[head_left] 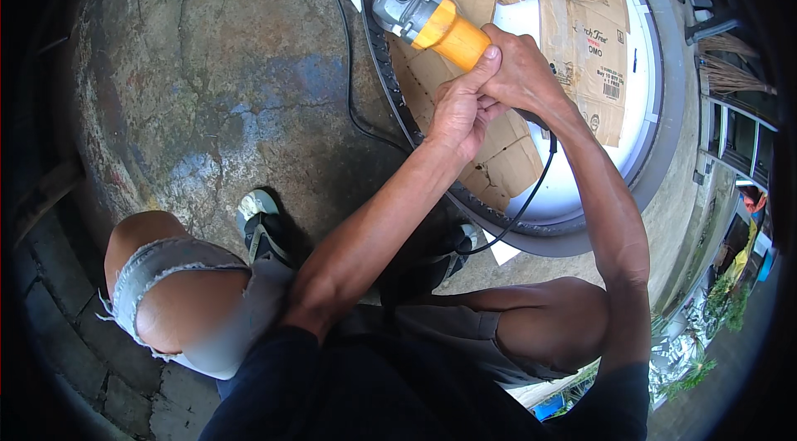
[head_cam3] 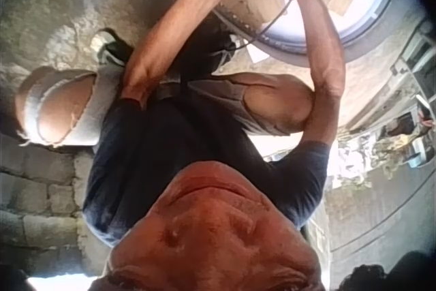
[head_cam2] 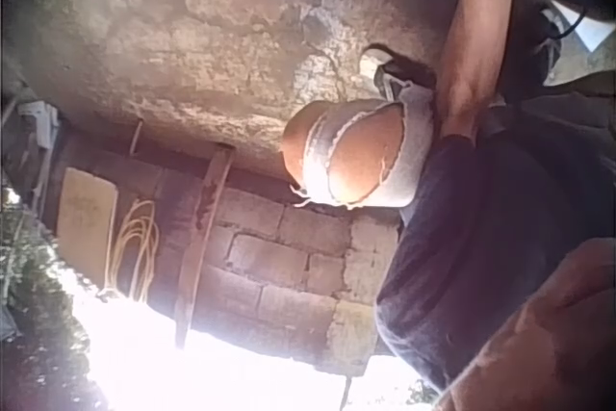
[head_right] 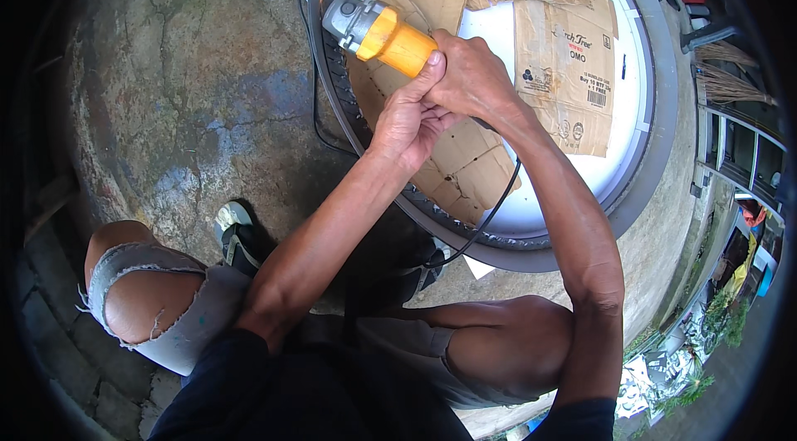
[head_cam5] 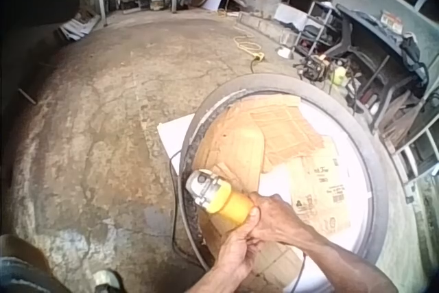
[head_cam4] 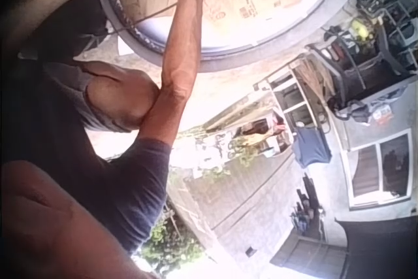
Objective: Using an angle grinder to clean or smooth the surface of a circular metal frame.
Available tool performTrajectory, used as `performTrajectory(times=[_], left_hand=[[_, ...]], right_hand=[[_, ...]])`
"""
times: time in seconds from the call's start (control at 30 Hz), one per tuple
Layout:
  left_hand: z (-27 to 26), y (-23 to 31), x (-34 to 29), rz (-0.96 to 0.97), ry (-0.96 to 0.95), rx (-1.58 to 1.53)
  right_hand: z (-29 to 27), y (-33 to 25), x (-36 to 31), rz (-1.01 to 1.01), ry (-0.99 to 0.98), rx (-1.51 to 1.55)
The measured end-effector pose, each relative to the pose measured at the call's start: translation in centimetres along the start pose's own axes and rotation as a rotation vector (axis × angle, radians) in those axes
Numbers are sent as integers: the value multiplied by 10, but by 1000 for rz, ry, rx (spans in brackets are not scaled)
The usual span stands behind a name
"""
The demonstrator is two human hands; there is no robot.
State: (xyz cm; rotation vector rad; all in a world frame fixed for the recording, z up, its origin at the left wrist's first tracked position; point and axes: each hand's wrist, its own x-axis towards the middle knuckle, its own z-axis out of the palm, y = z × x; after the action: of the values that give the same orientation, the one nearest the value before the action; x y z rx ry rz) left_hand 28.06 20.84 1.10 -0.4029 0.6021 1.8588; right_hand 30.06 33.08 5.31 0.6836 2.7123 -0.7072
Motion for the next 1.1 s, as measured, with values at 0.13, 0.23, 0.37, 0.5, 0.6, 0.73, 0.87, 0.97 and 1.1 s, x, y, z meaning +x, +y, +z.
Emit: performTrajectory(times=[0.13,0.23,0.37,0.5,0.6,0.73,0.87,0.97,1.1], left_hand=[[0,1,1,-5,-3,-15],[1,0,-1,-2,-1,-29],[2,4,-1,-17,-10,-29],[13,4,-3,-33,-34,39],[24,3,-5,-44,-137,73],[41,-13,-8,-18,-164,179],[57,-30,-6,-18,-154,261],[71,-48,-4,15,-88,280],[92,-72,-4,54,-34,316]], right_hand=[[4,-1,-2,20,57,-13],[0,-4,-1,12,22,-15],[1,-5,-3,20,53,-34],[-7,0,-8,69,129,15],[-25,5,-15,112,107,90],[-35,27,-31,233,117,342],[-38,48,-43,237,127,473],[-43,59,-53,237,139,488],[-50,75,-66,269,195,498]])
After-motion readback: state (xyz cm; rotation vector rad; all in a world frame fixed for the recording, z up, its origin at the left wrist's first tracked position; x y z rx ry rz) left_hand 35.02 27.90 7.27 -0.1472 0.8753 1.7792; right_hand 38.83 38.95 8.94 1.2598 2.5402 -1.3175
